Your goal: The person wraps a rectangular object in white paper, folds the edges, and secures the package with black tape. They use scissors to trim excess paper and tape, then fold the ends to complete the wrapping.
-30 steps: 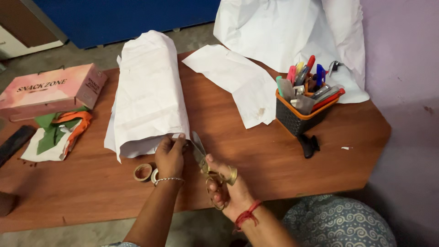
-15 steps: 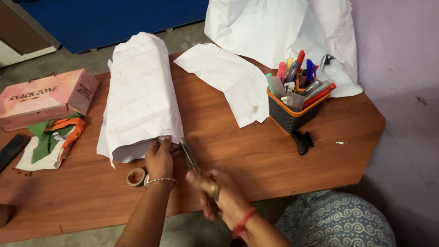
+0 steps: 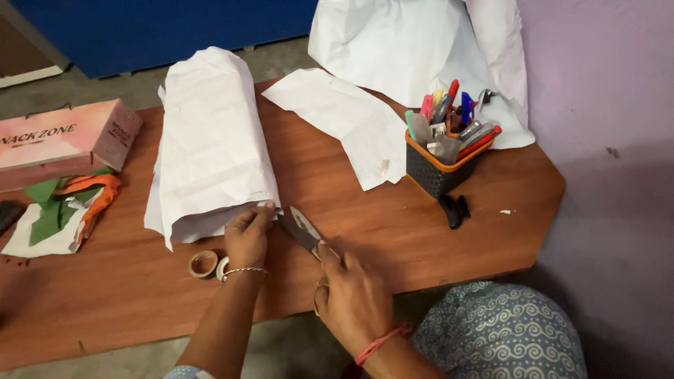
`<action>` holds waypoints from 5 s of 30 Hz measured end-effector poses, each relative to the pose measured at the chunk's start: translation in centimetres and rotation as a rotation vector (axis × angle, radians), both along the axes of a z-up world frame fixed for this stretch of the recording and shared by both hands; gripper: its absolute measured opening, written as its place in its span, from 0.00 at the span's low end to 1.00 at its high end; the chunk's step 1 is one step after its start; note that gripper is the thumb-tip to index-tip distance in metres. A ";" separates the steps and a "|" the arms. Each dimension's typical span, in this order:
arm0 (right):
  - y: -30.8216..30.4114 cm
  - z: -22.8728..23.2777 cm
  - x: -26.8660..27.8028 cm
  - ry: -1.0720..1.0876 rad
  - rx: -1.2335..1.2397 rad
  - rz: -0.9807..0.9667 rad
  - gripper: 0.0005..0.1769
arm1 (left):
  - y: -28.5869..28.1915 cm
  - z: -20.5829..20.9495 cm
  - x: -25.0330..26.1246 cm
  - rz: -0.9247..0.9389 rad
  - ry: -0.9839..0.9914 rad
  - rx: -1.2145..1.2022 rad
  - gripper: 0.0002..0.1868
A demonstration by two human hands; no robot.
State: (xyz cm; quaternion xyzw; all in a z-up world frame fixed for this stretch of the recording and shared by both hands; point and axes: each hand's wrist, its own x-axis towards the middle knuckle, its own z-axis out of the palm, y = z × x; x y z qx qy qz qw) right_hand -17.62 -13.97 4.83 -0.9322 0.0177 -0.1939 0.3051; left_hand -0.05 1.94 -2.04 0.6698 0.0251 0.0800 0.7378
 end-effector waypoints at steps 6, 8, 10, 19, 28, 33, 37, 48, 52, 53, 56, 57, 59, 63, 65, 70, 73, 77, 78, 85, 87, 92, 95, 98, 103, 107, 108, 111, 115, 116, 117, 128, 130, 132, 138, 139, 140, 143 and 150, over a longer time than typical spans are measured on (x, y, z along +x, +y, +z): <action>0.3 -0.8 0.7 -0.073 -0.074 0.031 0.31 | -0.3 -0.4 -0.1 0.056 -0.074 0.155 0.11; 0.2 -0.9 1.3 -0.039 -0.079 0.053 0.31 | -0.4 -0.7 -0.3 0.093 -0.068 0.176 0.11; 0.2 -1.1 2.0 -0.022 -0.091 0.064 0.31 | -0.4 -0.8 -0.2 0.145 -0.043 0.220 0.11; 0.2 -2.3 2.6 -0.083 -0.124 0.099 0.32 | 0.8 -2.0 1.1 0.035 0.009 -0.141 0.06; 0.6 -2.9 2.3 -0.142 -0.151 0.039 0.31 | 0.4 -1.1 1.1 0.007 0.031 -0.143 0.08; 1.0 -3.3 2.4 -0.171 -0.173 0.000 0.27 | 0.4 -0.3 0.6 -0.006 0.045 -0.134 0.08; 0.9 -3.3 2.3 -0.158 -0.128 0.019 0.28 | 0.6 -0.4 0.7 -0.002 0.062 -0.128 0.08; -0.3 -2.6 2.9 -0.165 -0.128 0.033 0.30 | 1.2 -0.8 0.9 -0.012 0.064 -0.137 0.06; -0.1 -2.7 3.0 -0.190 -0.125 0.025 0.30 | 0.1 0.9 0.4 0.024 0.085 -0.125 0.09; 0.1 -2.8 3.1 -0.184 -0.118 0.026 0.30 | -0.3 1.4 0.4 0.062 0.097 -0.090 0.09; 0.1 -3.3 3.2 -0.254 -0.125 0.023 0.30 | -1.4 2.5 0.8 0.154 0.065 0.158 0.18; 0.0 -3.3 3.3 -0.294 -0.132 0.021 0.31 | -1.6 2.8 0.9 0.171 0.005 0.333 0.22; 0.0 -3.3 3.3 -0.299 -0.107 0.026 0.31 | -1.9 3.1 1.1 0.204 0.006 0.505 0.25; -0.2 -2.9 3.3 -0.188 -0.107 0.008 0.30 | -2.3 2.8 1.1 0.200 0.115 0.383 0.23; -0.5 -2.7 3.5 -0.185 -0.104 0.003 0.30 | -2.2 2.6 0.9 0.146 0.090 0.288 0.23; -0.8 -2.3 4.0 -0.141 -0.127 0.003 0.30 | -2.7 2.6 0.3 0.122 0.036 0.319 0.22; -0.9 -2.5 4.0 -0.169 -0.123 0.016 0.30 | -2.8 2.7 0.3 0.101 0.044 0.253 0.22; -0.6 -3.1 4.4 -0.263 -0.138 0.022 0.30 | -2.2 2.3 0.6 0.090 0.076 0.265 0.22; -0.5 -3.1 4.4 -0.293 -0.136 0.024 0.30 | -2.1 2.2 0.7 0.086 0.094 0.251 0.21; -0.9 -2.8 5.0 -0.148 -0.059 0.013 0.32 | -1.4 1.4 1.5 0.048 0.148 0.225 0.18; -0.8 -2.9 5.3 -0.198 -0.094 0.017 0.33 | -1.2 1.3 1.6 0.060 0.144 0.179 0.17; -0.6 -3.4 5.6 -0.158 -0.137 0.047 0.32 | -1.2 1.4 1.7 -0.010 0.121 0.054 0.16; -0.5 -3.8 5.6 -0.095 -0.146 0.062 0.32 | -1.4 1.5 1.5 -0.012 0.119 0.011 0.16; -0.7 -3.9 5.5 -0.141 -0.099 0.068 0.30 | -1.3 1.5 1.4 -0.013 0.125 0.088 0.17; -0.9 -3.8 5.2 -0.167 -0.038 0.085 0.31 | -0.8 0.8 1.4 0.099 0.110 0.147 0.18; -1.0 -3.8 5.5 -0.202 -0.072 0.067 0.30 | -0.2 -0.5 2.8 0.085 0.098 0.133 0.18; -1.1 -3.8 5.6 -0.192 -0.080 0.059 0.30 | 0.0 -0.9 3.1 0.082 0.102 0.110 0.18; -2.3 -3.7 5.9 -0.250 -0.032 0.112 0.26 | 0.2 -1.9 3.6 0.109 0.118 0.079 0.18; -2.6 -3.0 5.6 -0.271 -0.091 0.087 0.23 | 0.4 -1.4 3.0 0.080 0.129 0.095 0.18; -2.5 -2.8 5.5 -0.285 -0.081 0.082 0.22 | 0.3 -1.1 2.9 0.093 0.098 0.093 0.18; -2.5 -2.7 5.4 -0.295 -0.068 0.078 0.22 | 0.2 -0.7 2.7 0.107 0.071 0.093 0.18; -2.6 -2.8 5.2 -0.315 -0.085 0.070 0.22 | -2.1 1.1 3.1 0.219 0.132 -0.043 0.19; -2.7 -2.8 5.4 -0.334 -0.100 0.077 0.22 | -1.6 0.8 3.3 0.205 0.064 -0.048 0.19; -3.0 -2.8 6.1 -0.355 -0.093 0.098 0.21 | -0.9 0.5 3.8 0.208 0.144 0.011 0.17; -4.0 -2.5 6.2 -0.404 -0.129 0.149 0.21 | -1.5 0.8 3.7 0.155 0.128 -0.050 0.16; -3.9 -2.4 6.3 -0.412 -0.141 0.142 0.20 | -1.5 1.2 3.5 0.155 0.149 -0.053 0.15; -3.8 -2.3 6.3 -0.420 -0.153 0.135 0.20 | -1.5 1.6 3.3 0.157 0.151 -0.039 0.15; -3.8 -2.3 6.1 -0.379 -0.146 0.138 0.20 | -1.3 2.5 2.7 0.171 0.193 0.031 0.15; -3.9 -3.0 6.0 -0.218 0.101 0.127 0.14 | -0.9 3.3 2.5 0.126 0.302 -0.035 0.17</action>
